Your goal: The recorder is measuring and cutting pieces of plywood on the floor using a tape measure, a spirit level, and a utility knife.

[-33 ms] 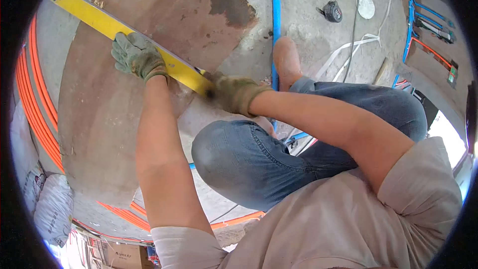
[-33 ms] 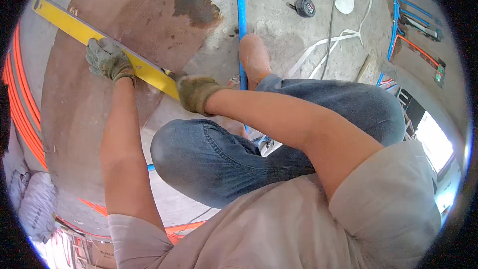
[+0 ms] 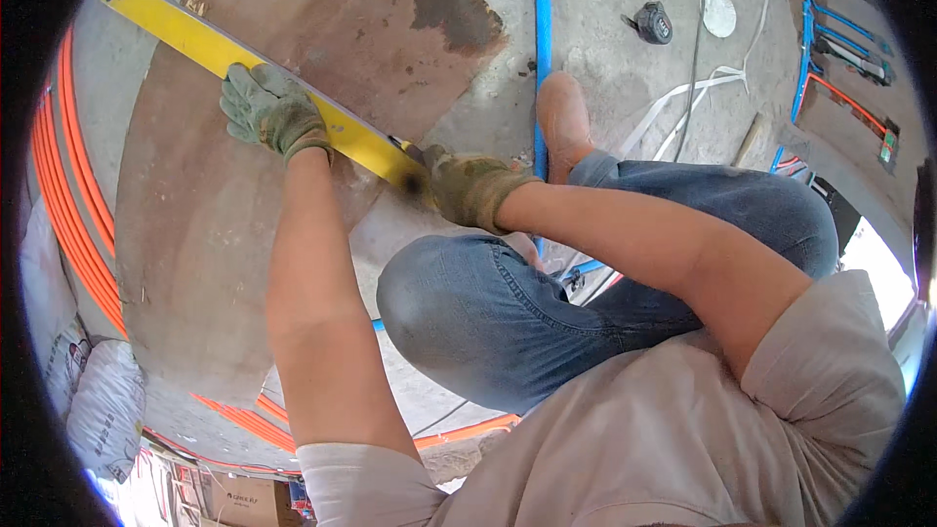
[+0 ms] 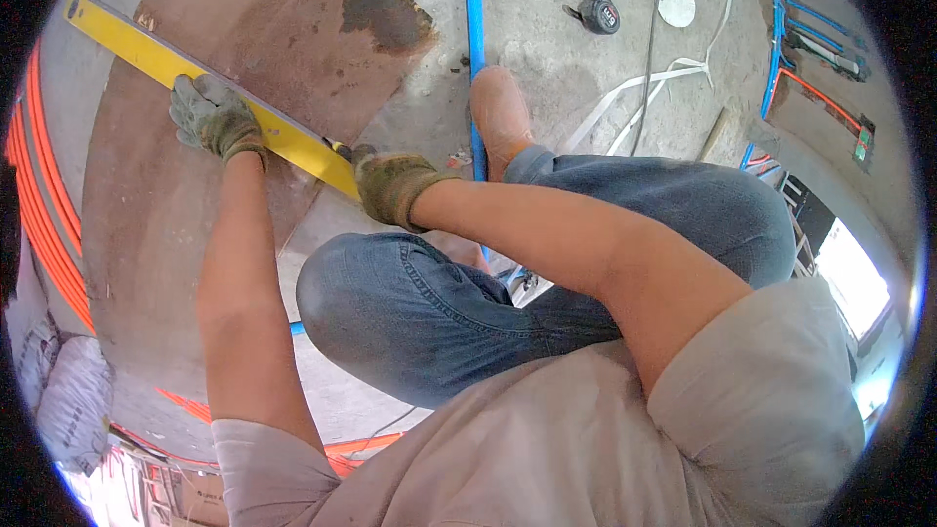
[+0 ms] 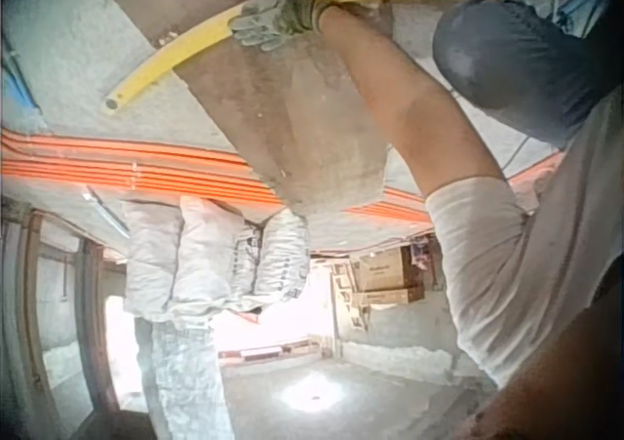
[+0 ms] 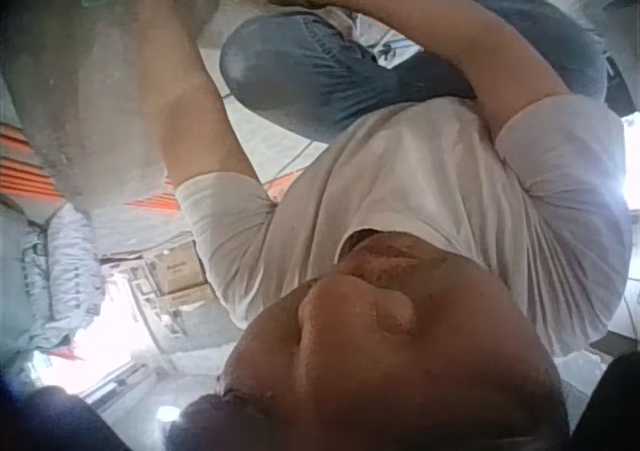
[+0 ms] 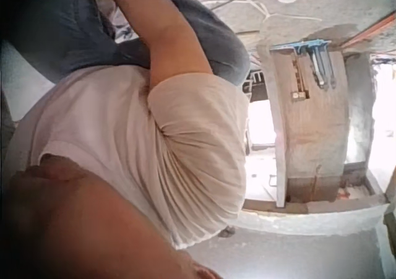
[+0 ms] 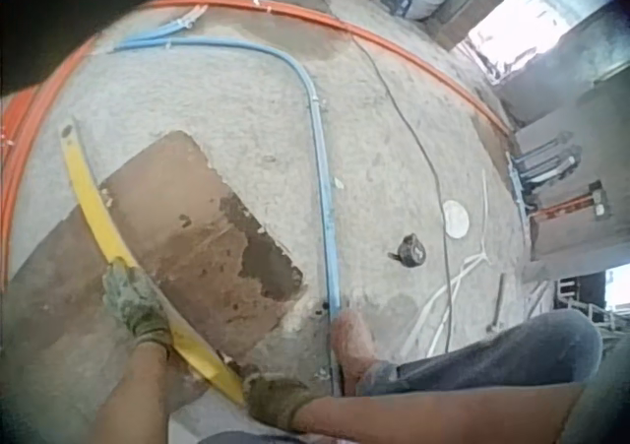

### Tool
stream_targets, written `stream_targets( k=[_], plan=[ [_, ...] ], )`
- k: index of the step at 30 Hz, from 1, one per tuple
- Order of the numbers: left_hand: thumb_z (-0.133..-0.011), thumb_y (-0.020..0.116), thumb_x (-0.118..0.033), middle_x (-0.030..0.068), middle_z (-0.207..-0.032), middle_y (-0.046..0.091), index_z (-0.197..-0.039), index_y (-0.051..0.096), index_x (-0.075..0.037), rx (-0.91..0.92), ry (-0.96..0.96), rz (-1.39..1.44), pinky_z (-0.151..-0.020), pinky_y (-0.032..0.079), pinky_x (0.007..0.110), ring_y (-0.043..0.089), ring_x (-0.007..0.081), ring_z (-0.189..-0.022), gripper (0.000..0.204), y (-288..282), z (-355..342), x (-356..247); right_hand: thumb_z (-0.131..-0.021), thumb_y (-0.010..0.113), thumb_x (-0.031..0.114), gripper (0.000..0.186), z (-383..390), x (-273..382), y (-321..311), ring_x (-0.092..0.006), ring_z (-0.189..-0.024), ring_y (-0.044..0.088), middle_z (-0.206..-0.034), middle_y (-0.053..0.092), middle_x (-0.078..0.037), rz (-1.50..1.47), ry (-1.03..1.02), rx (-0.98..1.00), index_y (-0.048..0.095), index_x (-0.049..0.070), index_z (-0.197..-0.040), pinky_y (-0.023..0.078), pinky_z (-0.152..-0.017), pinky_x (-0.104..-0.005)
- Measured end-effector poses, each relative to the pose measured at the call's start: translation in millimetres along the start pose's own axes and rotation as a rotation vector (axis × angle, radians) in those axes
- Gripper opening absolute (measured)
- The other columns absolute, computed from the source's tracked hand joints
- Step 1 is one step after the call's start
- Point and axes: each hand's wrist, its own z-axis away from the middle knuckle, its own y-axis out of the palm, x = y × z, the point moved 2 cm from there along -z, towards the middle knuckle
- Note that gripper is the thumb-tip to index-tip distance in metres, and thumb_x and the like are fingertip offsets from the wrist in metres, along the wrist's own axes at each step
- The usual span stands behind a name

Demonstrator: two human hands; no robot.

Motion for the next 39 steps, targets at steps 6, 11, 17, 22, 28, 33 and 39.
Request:
stream_targets(
  k=[6,11,17,22,28,33,39],
  plan=[
    [-0.094,0.048,-0.033,0.0121,-0.121,0.059,-0.121,0.058,-0.007,0.057,-0.042,-0.004,-0.088,0.036,0.048,0.052,0.0305,-0.113,0.039,3,-2,5,-0.089,0.051,0.015,0.037,29,-19,9,-0.0409,-0.09,0.069,-0.101,0.067,-0.029,-0.006,0.096,0.093,0.047,-0.004,-0.12,0.053,-0.079,-0.0521],
    [-0.093,0.052,-0.025,0.0151,-0.127,0.058,-0.123,0.058,-0.007,-0.039,-0.01,-0.091,-0.087,0.037,0.052,0.051,0.0333,-0.116,0.036,-1,-2,0,-0.089,0.049,0.019,0.034,26,-7,-22,-0.0417,-0.091,0.068,-0.099,0.068,-0.027,0.096,0.026,0.086,0.051,-0.002,-0.116,0.052,-0.079,-0.052],
    [-0.092,0.051,-0.025,0.0129,-0.118,0.058,-0.121,0.058,-0.005,-0.092,0.044,-0.116,-0.084,0.037,0.048,0.051,0.0328,-0.11,0.036,-5,-2,-5,-0.093,0.046,0.027,0.036,-42,53,-88,-0.0436,-0.094,0.065,-0.098,0.065,-0.032,0.152,-0.285,-0.245,0.059,-0.004,-0.106,0.051,-0.081,-0.0506],
    [-0.091,0.048,-0.024,0.0102,-0.102,0.055,-0.111,0.055,-0.006,-0.087,0.086,-0.157,-0.075,0.035,0.044,0.05,0.0297,-0.095,0.027,-6,-6,-5,-0.091,0.052,0.031,0.038,-175,157,-162,-0.0406,-0.096,0.067,-0.099,0.068,-0.026,0.433,-0.513,-0.409,0.067,-0.002,-0.102,0.053,-0.083,-0.0466],
    [-0.095,0.054,-0.026,0.0146,-0.137,0.052,-0.133,0.051,-0.007,0.186,-0.115,-0.012,-0.102,0.03,0.055,0.045,0.038,-0.127,0.043,-5,-2,0,-0.085,0.053,0.025,0.034,-233,206,-187,-0.0346,-0.086,0.071,-0.092,0.07,-0.023,0.147,-0.347,-0.3,0.072,0.001,-0.1,0.056,-0.073,-0.043],
    [-0.095,0.053,-0.024,0.014,-0.134,0.053,-0.132,0.051,-0.007,0.206,-0.119,-0.014,-0.1,0.03,0.055,0.046,0.0359,-0.123,0.041,-6,-4,0,-0.079,0.065,0.015,0.022,-248,222,-180,-0.0306,-0.082,0.071,-0.088,0.072,-0.015,1.013,-0.657,-0.33,0.075,0.007,-0.096,0.057,-0.068,-0.0402],
    [-0.094,0.054,-0.024,0.0135,-0.132,0.053,-0.13,0.053,-0.008,0.055,-0.053,0.03,-0.099,0.03,0.055,0.046,0.035,-0.121,0.039,-3,-1,3,-0.079,0.066,0.011,0.02,-254,215,-175,-0.0307,-0.081,0.07,-0.09,0.072,-0.014,0.769,-0.586,-0.429,0.076,0.007,-0.095,0.057,-0.068,-0.0394]
  ],
)
